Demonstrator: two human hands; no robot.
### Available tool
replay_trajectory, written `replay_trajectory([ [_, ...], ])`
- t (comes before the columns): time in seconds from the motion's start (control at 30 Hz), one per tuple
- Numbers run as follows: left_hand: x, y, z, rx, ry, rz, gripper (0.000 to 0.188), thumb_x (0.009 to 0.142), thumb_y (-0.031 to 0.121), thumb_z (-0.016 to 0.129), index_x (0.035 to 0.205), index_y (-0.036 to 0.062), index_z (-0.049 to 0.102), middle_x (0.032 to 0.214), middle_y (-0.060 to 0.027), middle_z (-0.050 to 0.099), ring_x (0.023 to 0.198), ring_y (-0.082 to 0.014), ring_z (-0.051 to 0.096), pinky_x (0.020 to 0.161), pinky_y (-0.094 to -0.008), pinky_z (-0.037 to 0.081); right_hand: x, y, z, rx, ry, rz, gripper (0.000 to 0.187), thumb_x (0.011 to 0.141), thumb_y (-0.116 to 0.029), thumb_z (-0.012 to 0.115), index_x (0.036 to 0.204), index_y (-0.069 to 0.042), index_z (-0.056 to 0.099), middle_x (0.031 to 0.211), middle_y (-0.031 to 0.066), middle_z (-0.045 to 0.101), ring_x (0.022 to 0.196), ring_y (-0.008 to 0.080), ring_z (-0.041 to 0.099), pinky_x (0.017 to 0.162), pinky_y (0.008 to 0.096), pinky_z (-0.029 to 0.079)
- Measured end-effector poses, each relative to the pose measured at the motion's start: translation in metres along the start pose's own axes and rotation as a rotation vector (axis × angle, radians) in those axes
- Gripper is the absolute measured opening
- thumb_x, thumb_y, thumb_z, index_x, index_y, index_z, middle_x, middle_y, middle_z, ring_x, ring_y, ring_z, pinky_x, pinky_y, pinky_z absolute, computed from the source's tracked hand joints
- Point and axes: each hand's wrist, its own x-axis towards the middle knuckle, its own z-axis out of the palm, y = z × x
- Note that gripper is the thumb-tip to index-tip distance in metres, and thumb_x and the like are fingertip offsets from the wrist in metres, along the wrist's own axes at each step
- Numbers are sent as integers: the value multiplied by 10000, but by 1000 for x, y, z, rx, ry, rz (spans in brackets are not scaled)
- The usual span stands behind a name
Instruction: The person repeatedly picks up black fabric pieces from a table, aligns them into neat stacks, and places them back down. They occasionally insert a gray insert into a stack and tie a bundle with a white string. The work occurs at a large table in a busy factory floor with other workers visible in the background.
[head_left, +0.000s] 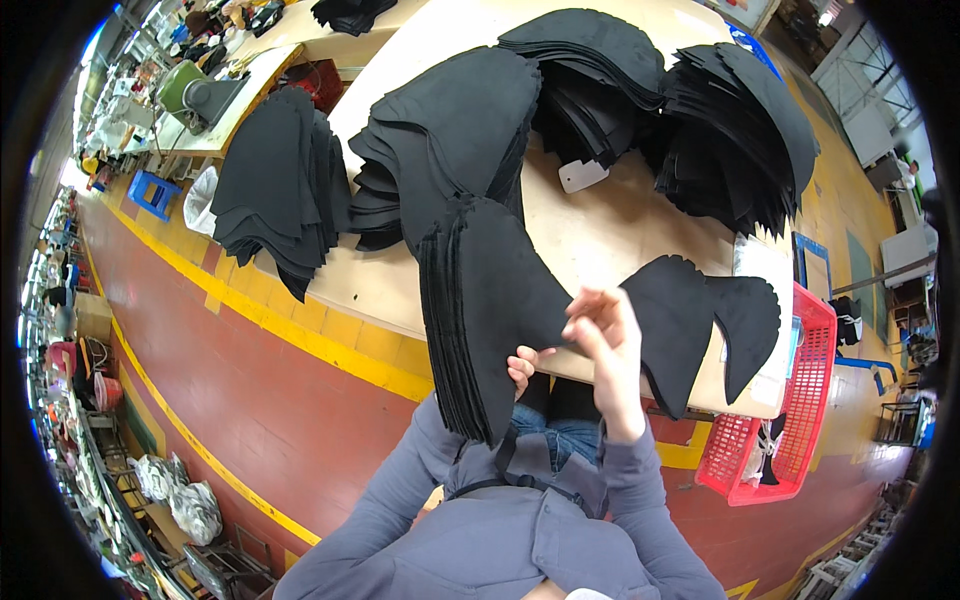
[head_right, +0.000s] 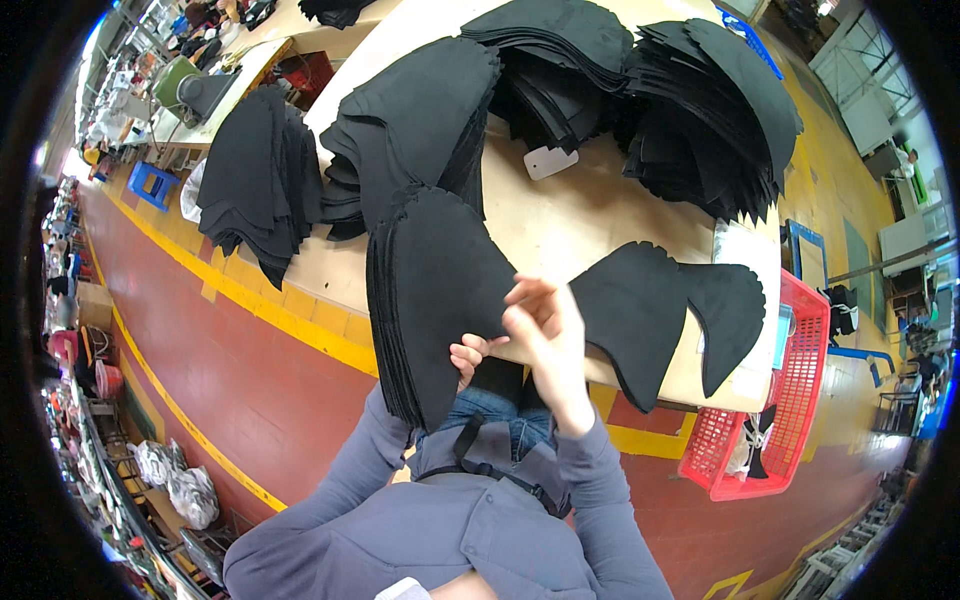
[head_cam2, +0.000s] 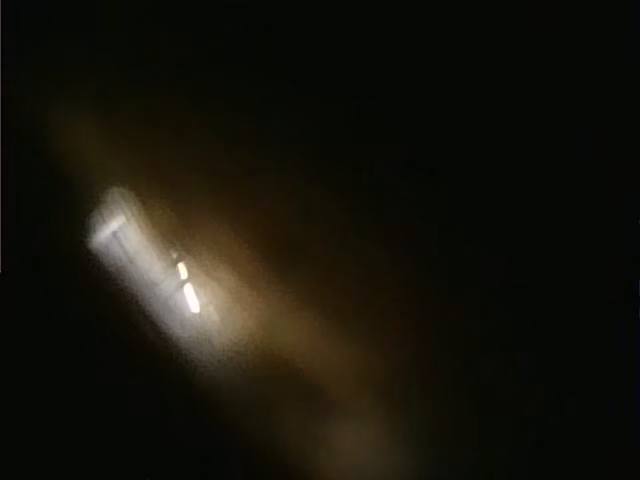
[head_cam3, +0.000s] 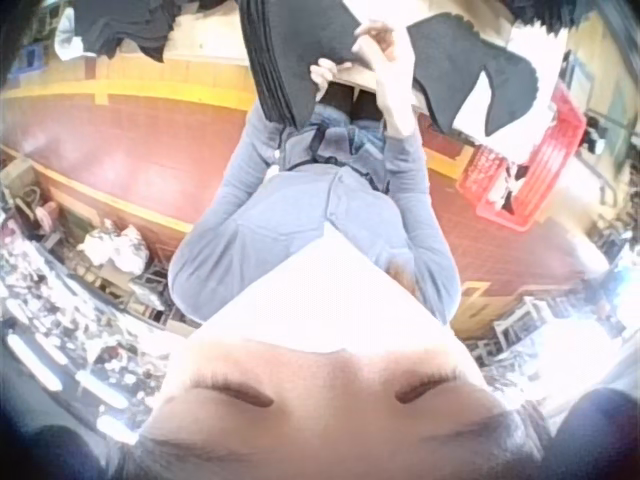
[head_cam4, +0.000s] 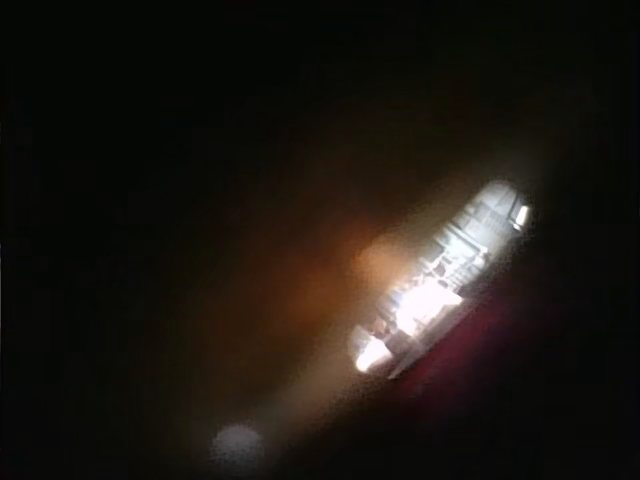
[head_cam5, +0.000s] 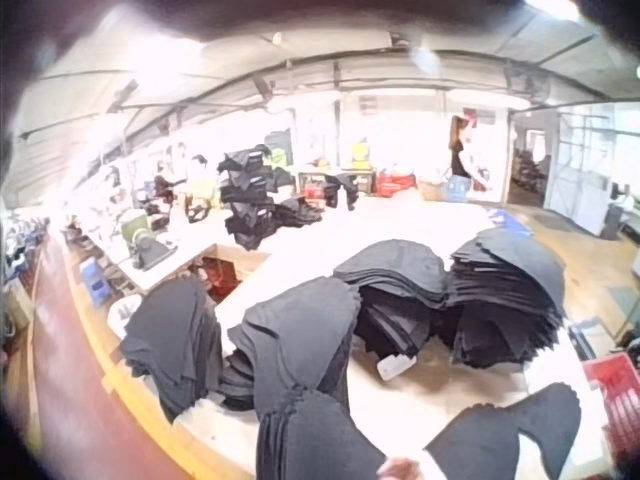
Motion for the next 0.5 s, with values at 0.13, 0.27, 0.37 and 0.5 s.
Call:
replay_trajectory([
  [0.13, 0, -30, -4, 610, 36, 372, 403, 1008, 226, 489, 1307, -42, 454, 1061, -76, 533, 885, -161, 550, 824, -269, 506, -27, -23, 22, 13, -100, 92, 477, 820, 6, 634, 1264, -56, 471, 1163, 56, 523, 951, 125, 558, 861, 285, 487],
  [0.27, 0, -40, -29, 1250, 173, 625, 315, 988, 191, 534, 1275, 65, 504, 1093, -42, 533, 935, -130, 544, 822, -267, 509, -38, -22, 19, -51, -133, 56, 555, 780, 4, 732, 1260, -73, 463, 1151, 42, 508, 927, 112, 550, 817, 252, 473],
  [0.37, 3, -49, -19, 1272, 85, 602, 333, 980, 193, 571, 1280, 52, 541, 1190, -21, 553, 1042, -125, 548, 888, -255, 497, -45, -18, 17, -71, -145, 95, 575, 768, 26, 741, 1259, -69, 457, 1224, 47, 490, 960, 126, 557, 845, 262, 474],
  [0.5, -7, -50, -36, 1062, 83, 603, 366, 994, 228, 538, 1308, 40, 522, 1215, -62, 568, 1066, -168, 567, 917, -290, 499, -56, -15, 18, -35, -140, 85, 586, 772, -62, 810, 1247, -68, 468, 1095, 55, 522, 890, 101, 537, 758, 233, 478],
])
